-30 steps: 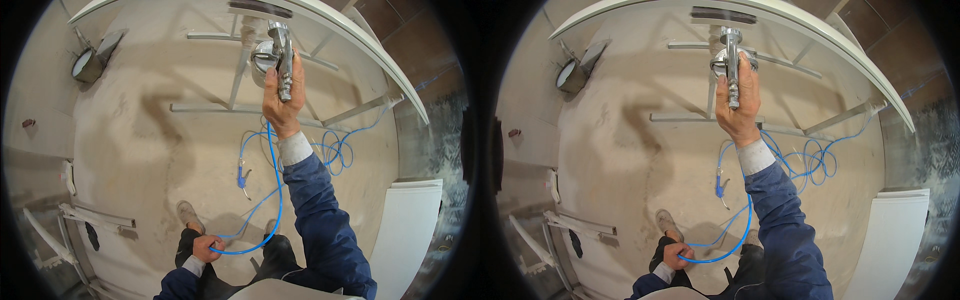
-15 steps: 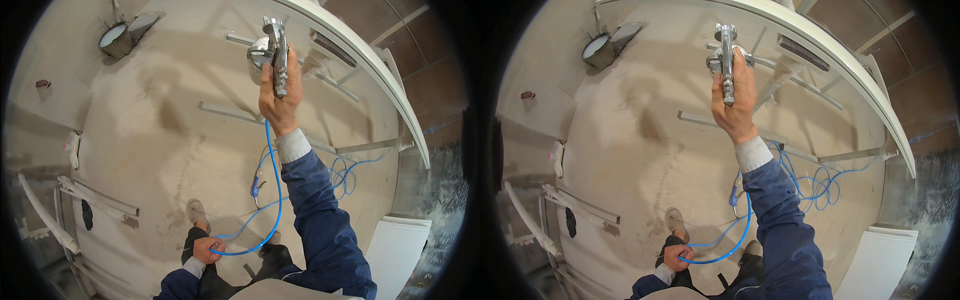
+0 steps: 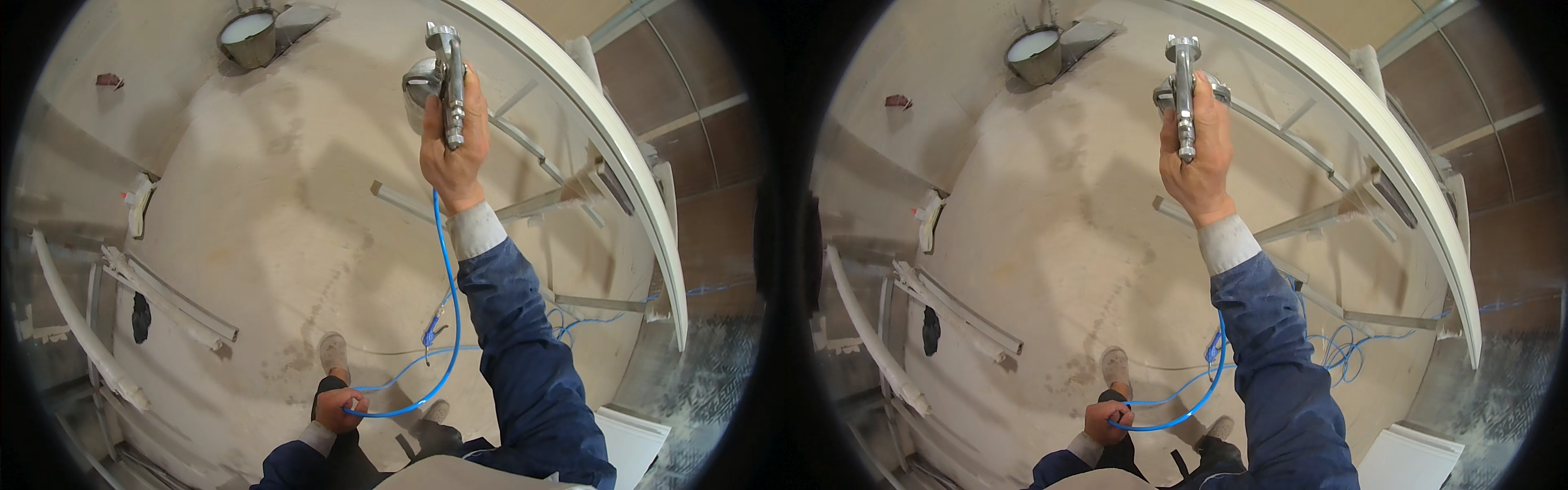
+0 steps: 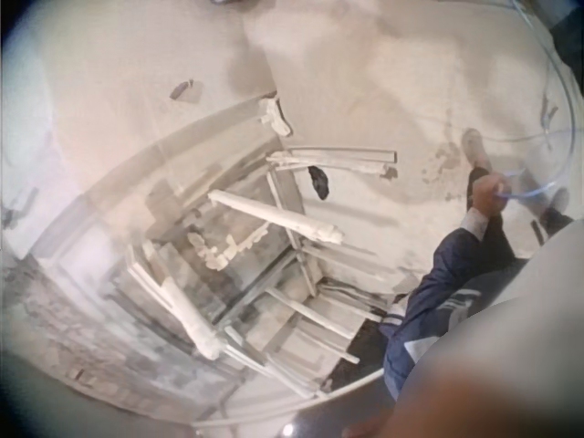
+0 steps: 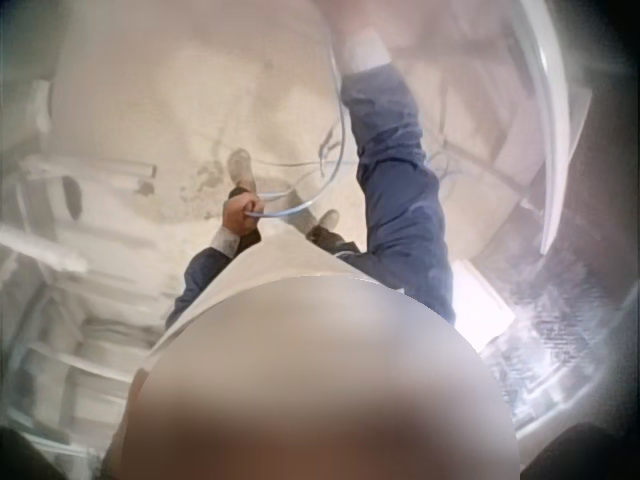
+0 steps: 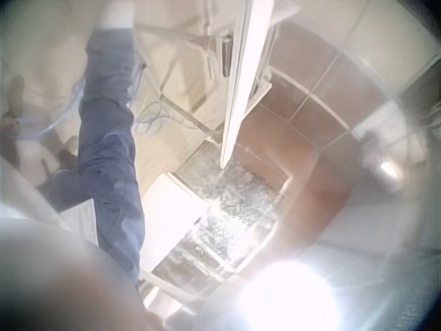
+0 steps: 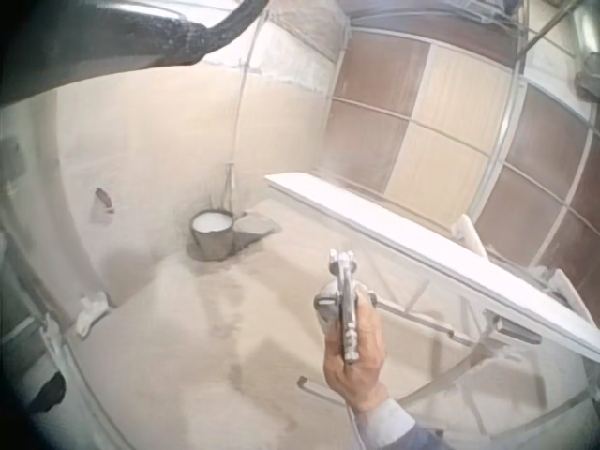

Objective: The person spray paints a long white wooden panel with a paint sprayer, then flips the panel to paint the other side. The person also uses a sanding block to smooth the surface between coats.

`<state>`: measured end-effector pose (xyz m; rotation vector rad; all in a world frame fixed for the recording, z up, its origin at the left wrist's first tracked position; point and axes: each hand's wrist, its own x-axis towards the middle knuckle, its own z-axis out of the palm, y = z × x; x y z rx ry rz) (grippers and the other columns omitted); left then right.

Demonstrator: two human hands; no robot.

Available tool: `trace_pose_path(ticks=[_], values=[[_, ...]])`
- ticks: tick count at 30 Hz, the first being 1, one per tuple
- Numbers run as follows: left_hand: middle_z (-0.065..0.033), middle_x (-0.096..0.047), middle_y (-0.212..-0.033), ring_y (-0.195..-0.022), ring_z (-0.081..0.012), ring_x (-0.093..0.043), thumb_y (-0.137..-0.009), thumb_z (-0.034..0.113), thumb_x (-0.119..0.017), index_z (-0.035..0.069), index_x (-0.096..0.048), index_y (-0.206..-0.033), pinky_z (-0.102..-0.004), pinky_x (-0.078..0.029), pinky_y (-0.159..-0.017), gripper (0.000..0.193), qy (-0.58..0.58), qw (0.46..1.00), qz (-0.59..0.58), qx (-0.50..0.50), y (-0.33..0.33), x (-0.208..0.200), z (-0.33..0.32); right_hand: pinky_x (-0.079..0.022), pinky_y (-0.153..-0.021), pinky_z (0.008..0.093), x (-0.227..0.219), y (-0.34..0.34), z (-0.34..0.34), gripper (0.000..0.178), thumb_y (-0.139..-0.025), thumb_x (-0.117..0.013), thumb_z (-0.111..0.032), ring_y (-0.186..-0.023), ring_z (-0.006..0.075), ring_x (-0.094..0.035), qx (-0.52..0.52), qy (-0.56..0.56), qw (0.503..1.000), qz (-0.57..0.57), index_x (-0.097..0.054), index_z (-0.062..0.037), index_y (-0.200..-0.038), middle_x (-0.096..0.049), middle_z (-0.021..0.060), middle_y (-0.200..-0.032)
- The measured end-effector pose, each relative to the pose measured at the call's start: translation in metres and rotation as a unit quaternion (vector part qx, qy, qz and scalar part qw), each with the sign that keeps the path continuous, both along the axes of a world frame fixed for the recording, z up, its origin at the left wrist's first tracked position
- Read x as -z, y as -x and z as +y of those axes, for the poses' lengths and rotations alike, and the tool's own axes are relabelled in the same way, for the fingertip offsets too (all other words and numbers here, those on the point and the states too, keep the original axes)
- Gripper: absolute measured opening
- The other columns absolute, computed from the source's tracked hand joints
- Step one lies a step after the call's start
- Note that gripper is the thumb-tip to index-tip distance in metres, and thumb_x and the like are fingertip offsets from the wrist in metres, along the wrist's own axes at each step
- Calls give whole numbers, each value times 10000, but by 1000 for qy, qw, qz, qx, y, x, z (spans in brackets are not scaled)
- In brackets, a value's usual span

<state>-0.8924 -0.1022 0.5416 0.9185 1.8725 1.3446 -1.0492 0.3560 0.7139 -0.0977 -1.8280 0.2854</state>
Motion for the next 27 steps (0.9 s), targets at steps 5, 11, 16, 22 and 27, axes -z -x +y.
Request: trace_pose_path(ticks=[5, 11, 16, 22, 27], values=[[-8, -472, -486, -408, -133, -452, -777, 165, -808, 112, -690, -748, -311, -359, -420, 133, 23, 998, -32, -38, 28, -10, -1, -536, -892, 405, -1, 68, -8, 595, -915, -669, 49, -1021, 334, -659, -49, 9, 999, -3, -466, 28, -1474, -647, 202, -1182], [-7, -460, -475, -401, -135, -445, -780, 157, -813, 108, -692, -744, -312, -354, -416, 136, 42, 996, -47, -69, 57, -18, -2, -542, -860, 390, -3, 127, -24, 610, -903, -671, 59, -981, 301, -659, -84, 42, 995, -17, -469, 26, -1477, -648, 183, -1147], [-19, -461, -483, -402, -144, -452, -783, 156, -810, 100, -686, -741, -316, -360, -416, 142, 23, 994, -44, -92, 74, -19, -2, -538, -824, 369, -5, 159, -38, 623, -893, -662, 81, -912, 275, -644, -157, 64, 986, -3, -470, 23, -1484, -638, 156, -1099], [-16, -448, -478, -406, -147, -451, -776, 147, -807, 90, -680, -739, -316, -360, -418, 144, 23, 994, -34, -98, 81, -12, -4, -522, -848, 370, 5, 174, -52, 613, -928, -630, 51, -940, 288, -613, -133, 57, 989, -3, -425, 32, -1506, -610, 157, -1125], [-11, -427, -465, -399, -150, -431, -760, 132, -800, 96, -678, -735, -317, -353, -418, 130, 30, 994, -41, -99, 80, -4, -5, -502, -896, 387, 15, 165, -47, 584, -951, -595, 45, -1004, 293, -589, -63, 55, 996, 4, -405, 48, -1503, -594, 167, -1149]])
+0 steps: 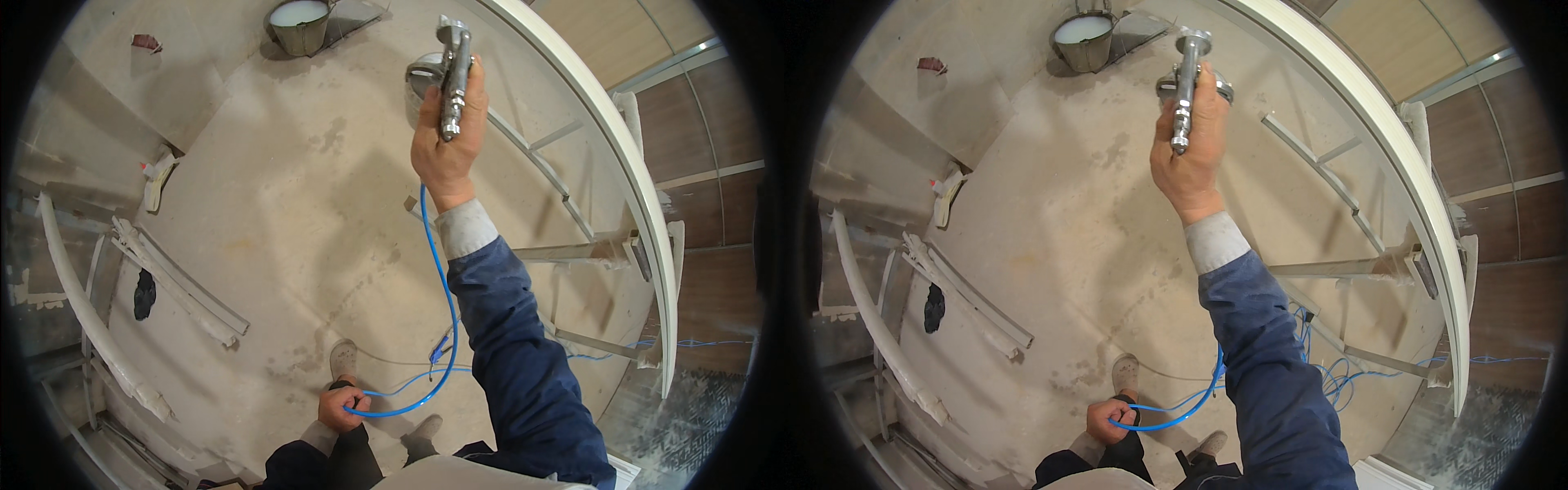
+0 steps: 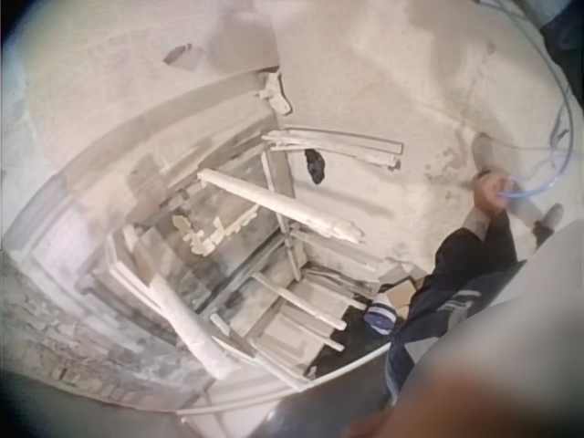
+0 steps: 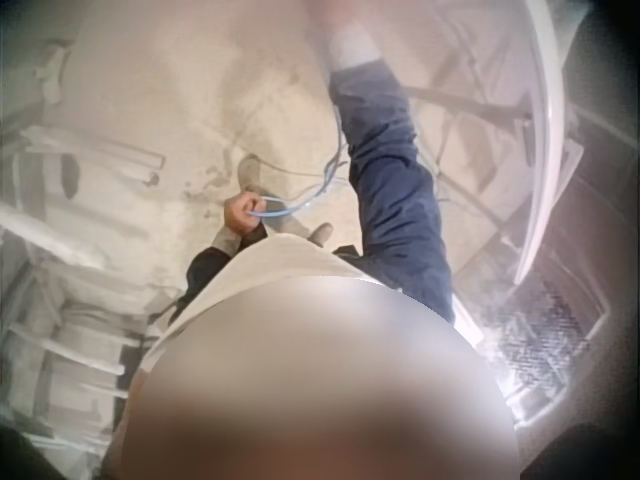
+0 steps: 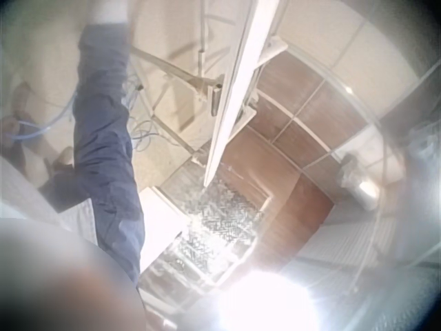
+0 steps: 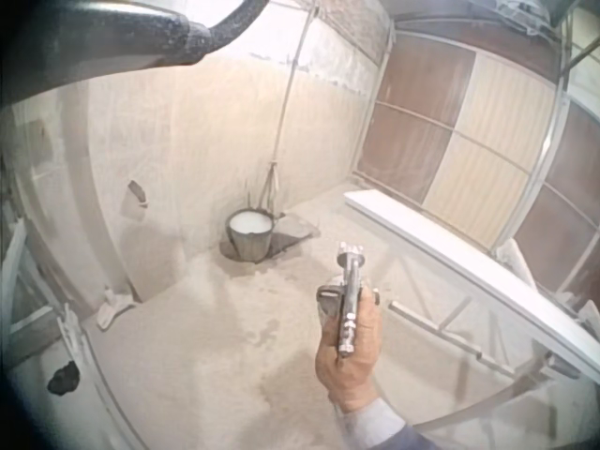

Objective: The person spray paints a long white wooden panel with a paint sprayer, then flips the panel to paint the other side. The person also uses a sanding block to smooth the surface between coats.

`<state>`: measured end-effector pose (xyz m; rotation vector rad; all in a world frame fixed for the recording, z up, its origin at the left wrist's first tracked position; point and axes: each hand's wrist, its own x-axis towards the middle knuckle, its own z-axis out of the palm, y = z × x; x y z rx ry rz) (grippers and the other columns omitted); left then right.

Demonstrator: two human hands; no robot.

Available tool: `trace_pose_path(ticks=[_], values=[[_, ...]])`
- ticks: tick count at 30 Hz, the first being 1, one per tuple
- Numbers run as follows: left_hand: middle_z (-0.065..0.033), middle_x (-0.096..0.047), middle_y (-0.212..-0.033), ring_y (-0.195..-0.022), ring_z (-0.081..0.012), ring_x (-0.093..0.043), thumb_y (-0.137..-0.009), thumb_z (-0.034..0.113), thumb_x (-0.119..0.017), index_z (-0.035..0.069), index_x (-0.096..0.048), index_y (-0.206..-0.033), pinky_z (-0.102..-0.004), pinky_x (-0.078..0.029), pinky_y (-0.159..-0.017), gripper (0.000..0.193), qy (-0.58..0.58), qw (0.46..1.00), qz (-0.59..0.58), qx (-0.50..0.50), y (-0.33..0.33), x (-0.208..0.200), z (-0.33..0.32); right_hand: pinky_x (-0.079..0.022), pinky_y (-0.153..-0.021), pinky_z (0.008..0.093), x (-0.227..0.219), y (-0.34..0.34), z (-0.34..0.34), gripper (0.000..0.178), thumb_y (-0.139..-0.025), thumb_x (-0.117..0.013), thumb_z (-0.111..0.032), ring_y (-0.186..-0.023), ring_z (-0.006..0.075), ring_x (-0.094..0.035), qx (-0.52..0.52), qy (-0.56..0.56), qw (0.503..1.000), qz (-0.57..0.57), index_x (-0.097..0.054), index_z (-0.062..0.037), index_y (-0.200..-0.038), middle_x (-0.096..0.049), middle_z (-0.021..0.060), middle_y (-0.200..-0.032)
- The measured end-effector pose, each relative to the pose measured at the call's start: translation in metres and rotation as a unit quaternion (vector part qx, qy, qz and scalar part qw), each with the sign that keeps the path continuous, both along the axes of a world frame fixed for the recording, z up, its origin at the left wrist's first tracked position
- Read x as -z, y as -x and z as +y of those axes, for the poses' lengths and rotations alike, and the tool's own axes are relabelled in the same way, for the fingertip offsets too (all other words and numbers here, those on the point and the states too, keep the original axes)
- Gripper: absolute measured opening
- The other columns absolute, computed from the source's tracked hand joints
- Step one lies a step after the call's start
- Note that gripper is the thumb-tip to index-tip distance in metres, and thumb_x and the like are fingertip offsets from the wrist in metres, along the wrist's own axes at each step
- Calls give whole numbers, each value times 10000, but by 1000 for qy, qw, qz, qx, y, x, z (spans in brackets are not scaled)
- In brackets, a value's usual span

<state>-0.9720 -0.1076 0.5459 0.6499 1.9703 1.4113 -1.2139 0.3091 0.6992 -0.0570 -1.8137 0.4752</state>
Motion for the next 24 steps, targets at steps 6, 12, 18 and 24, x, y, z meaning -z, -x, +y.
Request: trace_pose_path(ticks=[6, 12, 18, 24], values=[[-12, -425, -467, -393, -162, -420, -756, 149, -807, 109, -676, -729, -332, -354, -419, 140, 14, 1000, -3, 14, -7, -1, -2, -501, -955, 385, 6, -34, 10, 616, -921, -602, 101, -1101, 314, -605, 34, 25, 999, -3, -403, 48, -1501, -606, 186, -1216], [-27, -475, -496, -414, -175, -451, -766, 160, -807, 108, -673, -731, -330, -372, -429, 148, 28, 999, 13, 43, -23, -5, -1, -505, -961, 403, 8, -78, 15, 663, -898, -627, 114, -1066, 327, -625, 76, -7, 997, 0, -386, 54, -1513, -606, 204, -1212], [-51, -570, -567, -440, -182, -493, -785, 149, -787, 99, -668, -732, -320, -403, -444, 140, -19, 998, 20, 61, -49, -10, 7, -515, -954, 398, 4, -140, 27, 665, -901, -626, 110, -1083, 342, -640, 110, 14, 994, 5, -387, 46, -1518, -596, 231, -1233], [-44, -579, -573, -443, -178, -500, -785, 137, -776, 100, -650, -711, -311, -409, -448, 151, -14, 992, 50, 111, -79, -21, 14, -513, -949, 382, -7, -217, 41, 661, -916, -613, 95, -1102, 333, -641, 151, 7, 988, 5, -382, 25, -1532, -589, 232, -1249]])
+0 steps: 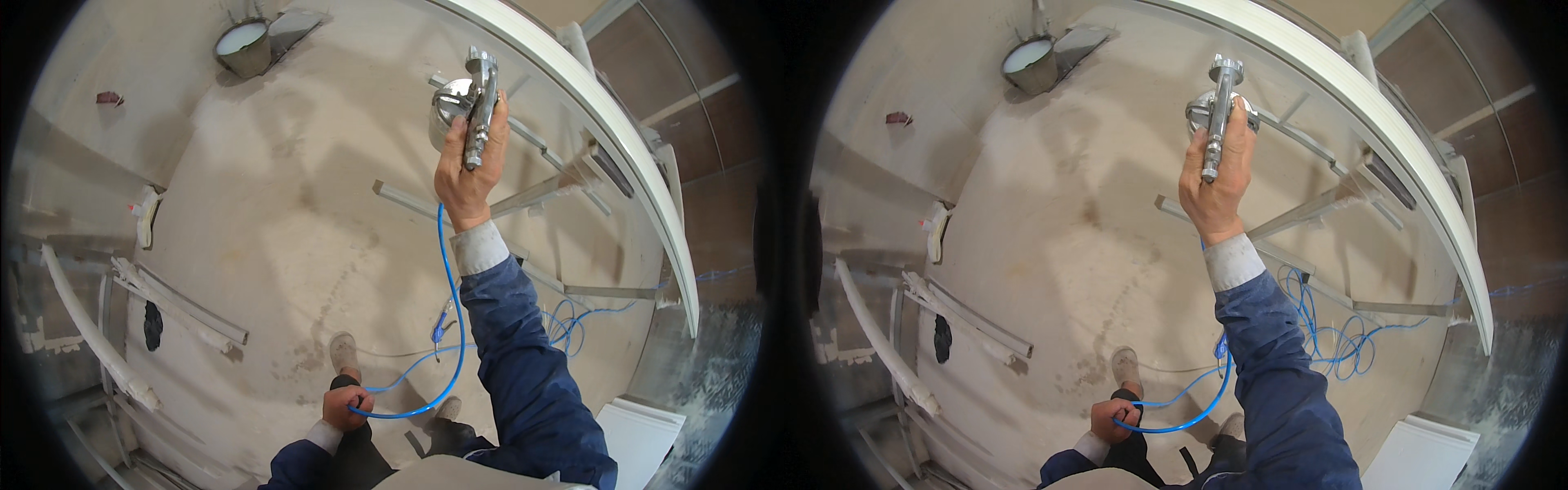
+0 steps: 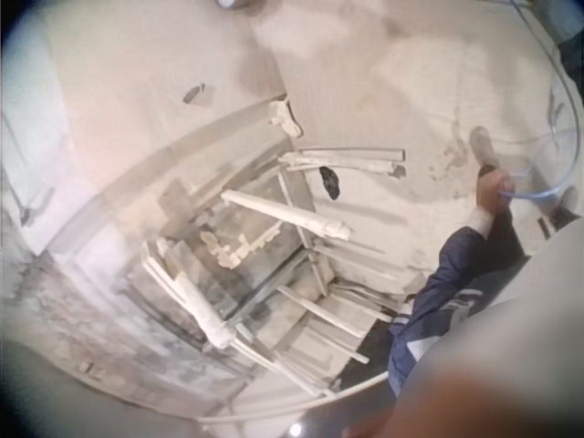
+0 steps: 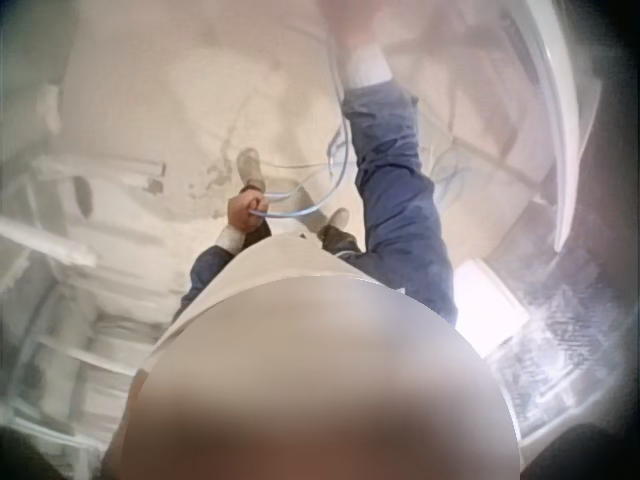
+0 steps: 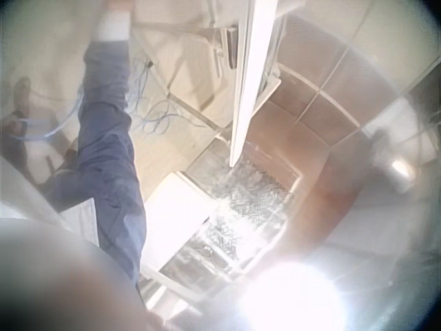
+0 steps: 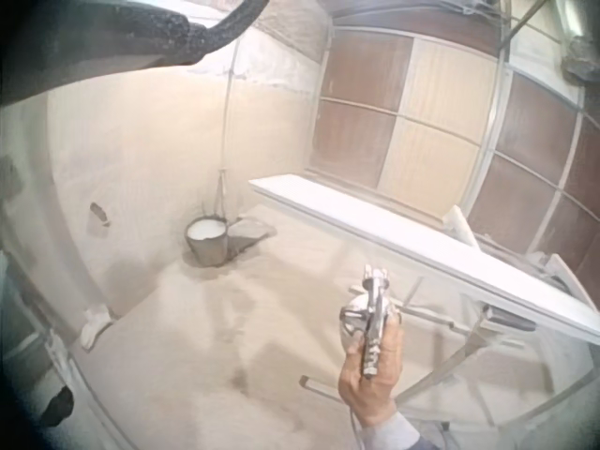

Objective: The person spray paints a long white wooden panel with a paint sprayer, then flips the panel to paint the other side. The person also uses a sanding block to smooth the surface between coats.

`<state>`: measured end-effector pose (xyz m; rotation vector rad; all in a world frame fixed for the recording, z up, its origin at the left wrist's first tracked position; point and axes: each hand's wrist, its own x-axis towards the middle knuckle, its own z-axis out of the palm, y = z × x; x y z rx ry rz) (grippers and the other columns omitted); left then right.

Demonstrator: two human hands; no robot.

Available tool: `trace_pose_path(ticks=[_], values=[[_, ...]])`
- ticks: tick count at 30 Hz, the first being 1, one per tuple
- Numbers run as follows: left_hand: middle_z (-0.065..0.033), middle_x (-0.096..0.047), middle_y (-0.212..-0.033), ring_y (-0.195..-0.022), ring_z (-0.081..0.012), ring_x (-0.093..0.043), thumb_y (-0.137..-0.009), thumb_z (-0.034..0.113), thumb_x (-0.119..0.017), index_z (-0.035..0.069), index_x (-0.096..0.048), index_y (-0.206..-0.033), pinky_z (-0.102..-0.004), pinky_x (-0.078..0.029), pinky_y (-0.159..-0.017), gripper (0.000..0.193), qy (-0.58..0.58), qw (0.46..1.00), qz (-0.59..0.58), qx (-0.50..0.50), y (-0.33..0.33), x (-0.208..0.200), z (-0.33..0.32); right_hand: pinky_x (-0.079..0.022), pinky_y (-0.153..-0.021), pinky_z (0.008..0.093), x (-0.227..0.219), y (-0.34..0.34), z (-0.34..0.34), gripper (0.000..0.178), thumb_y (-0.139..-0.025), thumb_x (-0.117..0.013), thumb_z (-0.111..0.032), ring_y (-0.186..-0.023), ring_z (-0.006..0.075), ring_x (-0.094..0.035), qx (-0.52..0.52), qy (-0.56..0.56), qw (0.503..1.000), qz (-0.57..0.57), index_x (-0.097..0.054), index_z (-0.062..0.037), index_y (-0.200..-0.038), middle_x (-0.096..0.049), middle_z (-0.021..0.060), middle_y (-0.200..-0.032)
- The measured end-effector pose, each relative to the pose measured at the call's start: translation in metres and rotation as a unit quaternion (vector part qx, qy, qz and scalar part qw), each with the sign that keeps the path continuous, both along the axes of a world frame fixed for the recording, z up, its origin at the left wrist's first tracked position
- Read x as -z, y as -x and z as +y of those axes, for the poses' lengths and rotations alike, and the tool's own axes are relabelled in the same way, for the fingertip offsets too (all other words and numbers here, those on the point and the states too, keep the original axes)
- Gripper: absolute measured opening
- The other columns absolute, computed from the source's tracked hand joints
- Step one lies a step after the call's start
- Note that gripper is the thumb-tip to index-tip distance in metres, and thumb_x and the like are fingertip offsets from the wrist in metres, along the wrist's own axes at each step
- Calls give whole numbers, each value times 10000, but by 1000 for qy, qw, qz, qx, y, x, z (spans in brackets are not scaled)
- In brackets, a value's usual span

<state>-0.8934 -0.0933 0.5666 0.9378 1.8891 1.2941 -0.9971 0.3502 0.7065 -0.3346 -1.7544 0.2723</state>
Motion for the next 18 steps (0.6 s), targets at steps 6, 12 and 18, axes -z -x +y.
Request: trace_pose_path(ticks=[6, 12, 18], values=[[-25, -532, -546, -437, -155, -490, -778, 133, -767, 98, -659, -715, -312, -394, -441, 130, 17, 999, 27, 43, -31, -11, 9, -492, -977, 351, -9, -82, 11, 594, -970, -620, 15, -1123, 268, -623, 34, 15, 999, 10, -395, 43, -1519, -588, 194, -1298], [-24, -496, -522, -436, -155, -486, -782, 147, -766, 87, -675, -723, -315, -391, -442, 124, 18, 996, 28, 88, -64, -16, 15, -497, -963, 346, -10, -169, 22, 586, -970, -611, 17, -1099, 259, -625, 92, 20, 996, -1, -402, 36, -1517, -589, 188, -1292], [-16, -464, -507, -440, -164, -496, -800, 172, -762, 85, -680, -723, -321, -401, -450, 143, 16, 990, 25, 135, -101, -19, 21, -499, -991, 401, -5, -255, 29, 619, -937, -619, 40, -1148, 332, -622, 136, 34, 990, 25, -405, 25, -1518, -583, 221, -1301]])
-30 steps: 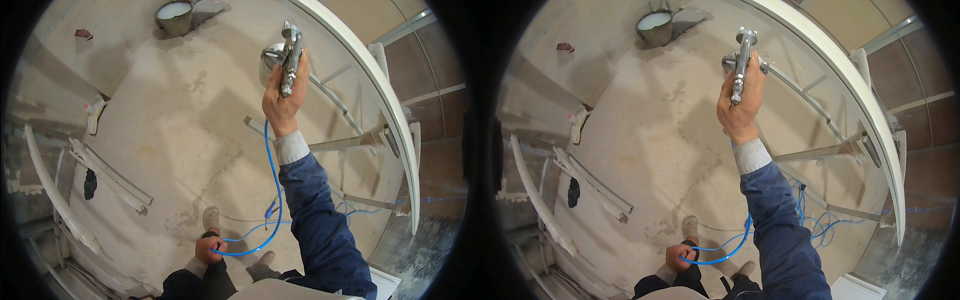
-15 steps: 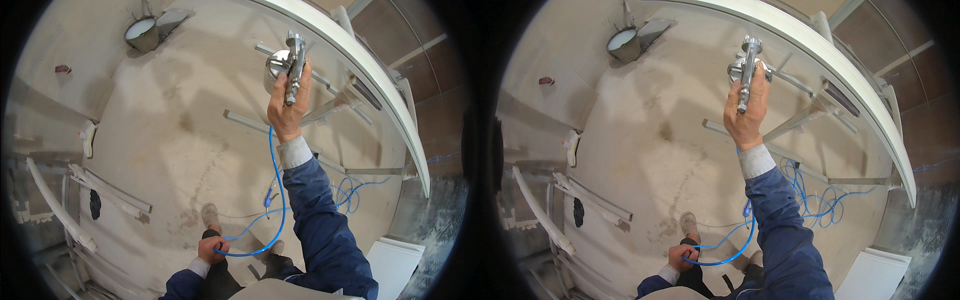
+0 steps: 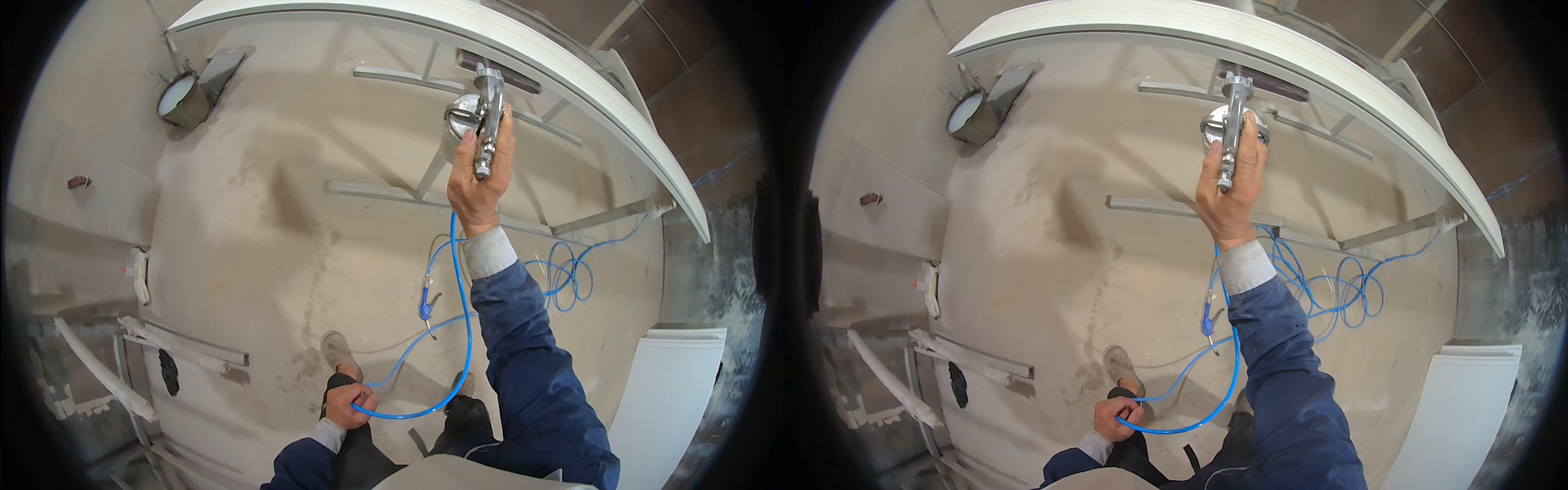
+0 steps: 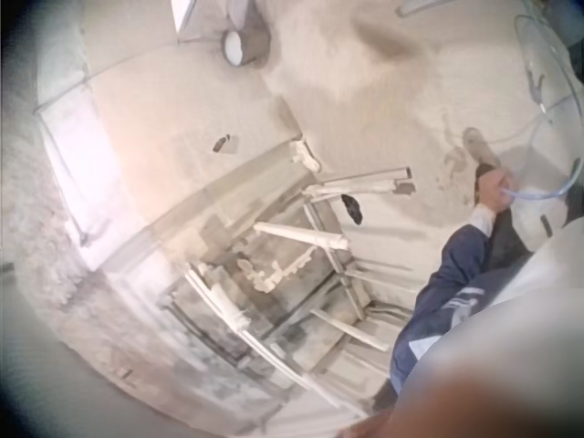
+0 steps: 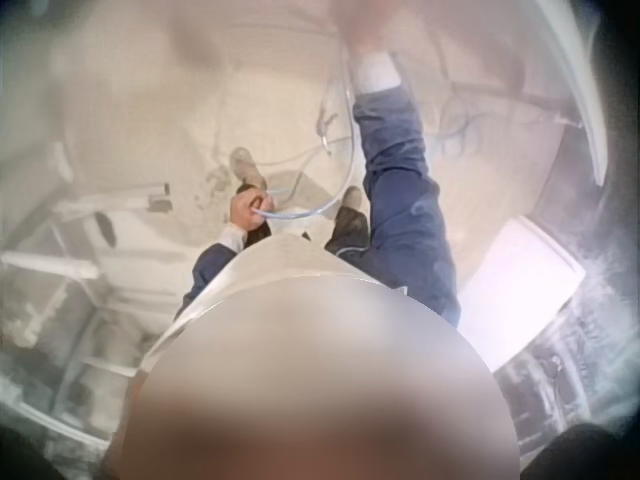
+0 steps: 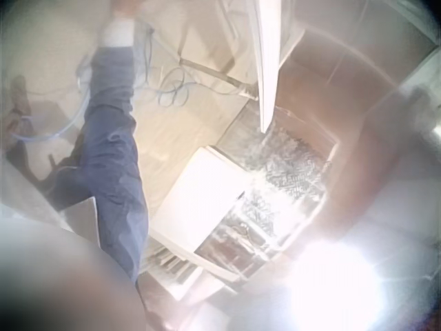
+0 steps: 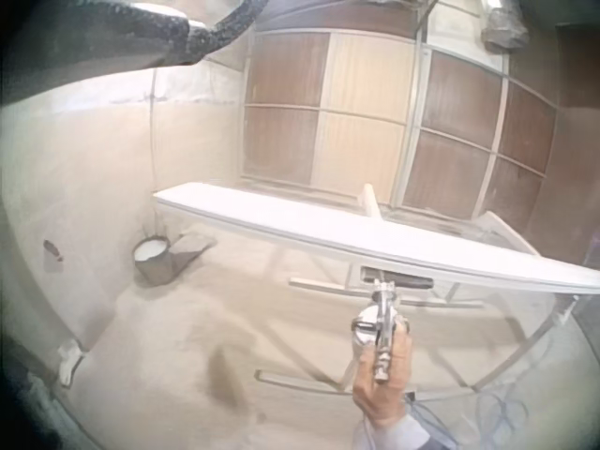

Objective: The person spray paints a long white wooden panel with a paint sprayer, then flips the panel to paint the other side. The person also uses a sanding block to smooth the surface between coats.

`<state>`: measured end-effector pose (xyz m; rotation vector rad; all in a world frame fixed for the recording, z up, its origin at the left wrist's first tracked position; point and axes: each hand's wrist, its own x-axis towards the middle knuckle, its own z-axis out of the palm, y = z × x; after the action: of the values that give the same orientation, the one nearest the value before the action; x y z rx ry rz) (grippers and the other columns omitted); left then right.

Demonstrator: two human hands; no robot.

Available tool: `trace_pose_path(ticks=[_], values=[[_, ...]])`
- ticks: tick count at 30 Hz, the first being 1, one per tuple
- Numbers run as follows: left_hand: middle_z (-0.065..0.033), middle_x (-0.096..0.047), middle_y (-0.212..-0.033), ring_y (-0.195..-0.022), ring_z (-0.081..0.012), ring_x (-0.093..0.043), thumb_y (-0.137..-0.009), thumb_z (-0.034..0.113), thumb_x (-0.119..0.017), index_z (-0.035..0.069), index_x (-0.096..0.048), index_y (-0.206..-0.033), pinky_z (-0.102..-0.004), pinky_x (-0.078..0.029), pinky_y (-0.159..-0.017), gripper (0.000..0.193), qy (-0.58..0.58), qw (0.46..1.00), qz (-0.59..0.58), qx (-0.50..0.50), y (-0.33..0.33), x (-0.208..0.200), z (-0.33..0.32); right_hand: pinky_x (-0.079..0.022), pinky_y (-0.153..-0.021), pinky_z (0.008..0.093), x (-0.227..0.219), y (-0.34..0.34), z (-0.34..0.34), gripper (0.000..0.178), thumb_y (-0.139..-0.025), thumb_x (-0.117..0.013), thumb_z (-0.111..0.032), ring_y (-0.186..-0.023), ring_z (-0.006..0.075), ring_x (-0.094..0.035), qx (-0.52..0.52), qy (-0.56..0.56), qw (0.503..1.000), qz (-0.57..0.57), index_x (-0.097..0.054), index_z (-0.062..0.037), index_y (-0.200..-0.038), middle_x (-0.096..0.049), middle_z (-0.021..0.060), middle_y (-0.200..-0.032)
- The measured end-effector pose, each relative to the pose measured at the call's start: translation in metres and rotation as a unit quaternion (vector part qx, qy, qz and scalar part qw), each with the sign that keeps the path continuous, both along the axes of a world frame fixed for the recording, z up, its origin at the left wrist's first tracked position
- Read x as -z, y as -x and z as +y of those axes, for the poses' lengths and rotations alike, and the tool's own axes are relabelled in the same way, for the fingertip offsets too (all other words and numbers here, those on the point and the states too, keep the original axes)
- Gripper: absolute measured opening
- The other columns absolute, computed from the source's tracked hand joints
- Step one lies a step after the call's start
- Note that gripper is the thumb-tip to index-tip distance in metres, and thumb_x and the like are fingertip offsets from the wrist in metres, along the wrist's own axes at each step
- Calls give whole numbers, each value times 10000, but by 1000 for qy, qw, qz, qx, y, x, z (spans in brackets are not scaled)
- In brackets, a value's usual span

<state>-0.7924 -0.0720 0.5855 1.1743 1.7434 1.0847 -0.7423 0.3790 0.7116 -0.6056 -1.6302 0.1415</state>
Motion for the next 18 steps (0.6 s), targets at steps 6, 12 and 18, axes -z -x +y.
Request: trace_pose_path(ticks=[6, 12, 18], values=[[-19, -481, -514, -450, -162, -515, -811, 182, -760, 86, -681, -721, -314, -411, -456, 153, 3, 999, 15, 51, -36, -3, 9, -501, -986, 405, 5, -91, 3, 597, -941, -611, 34, -1156, 341, -620, 62, 25, 998, -1, -412, 44, -1504, -579, 233, -1302], [-26, -515, -529, -462, -170, -536, -812, 183, -769, 86, -696, -738, -308, -421, -463, 143, 7, 994, 20, 106, -76, -6, 19, -504, -972, 402, 5, -189, 10, 578, -946, -609, 25, -1152, 348, -621, 104, 21, 994, 30, -422, 53, -1492, -585, 236, -1284], [-33, -545, -540, -469, -168, -554, -827, 210, -774, 91, -712, -757, -301, -437, -472, 151, 13, 986, 40, 161, -126, -16, 37, -492, -971, 394, -1, -304, 20, 595, -942, -620, 18, -1122, 343, -614, 176, 20, 983, 50, -415, 55, -1499, -580, 229, -1292]])
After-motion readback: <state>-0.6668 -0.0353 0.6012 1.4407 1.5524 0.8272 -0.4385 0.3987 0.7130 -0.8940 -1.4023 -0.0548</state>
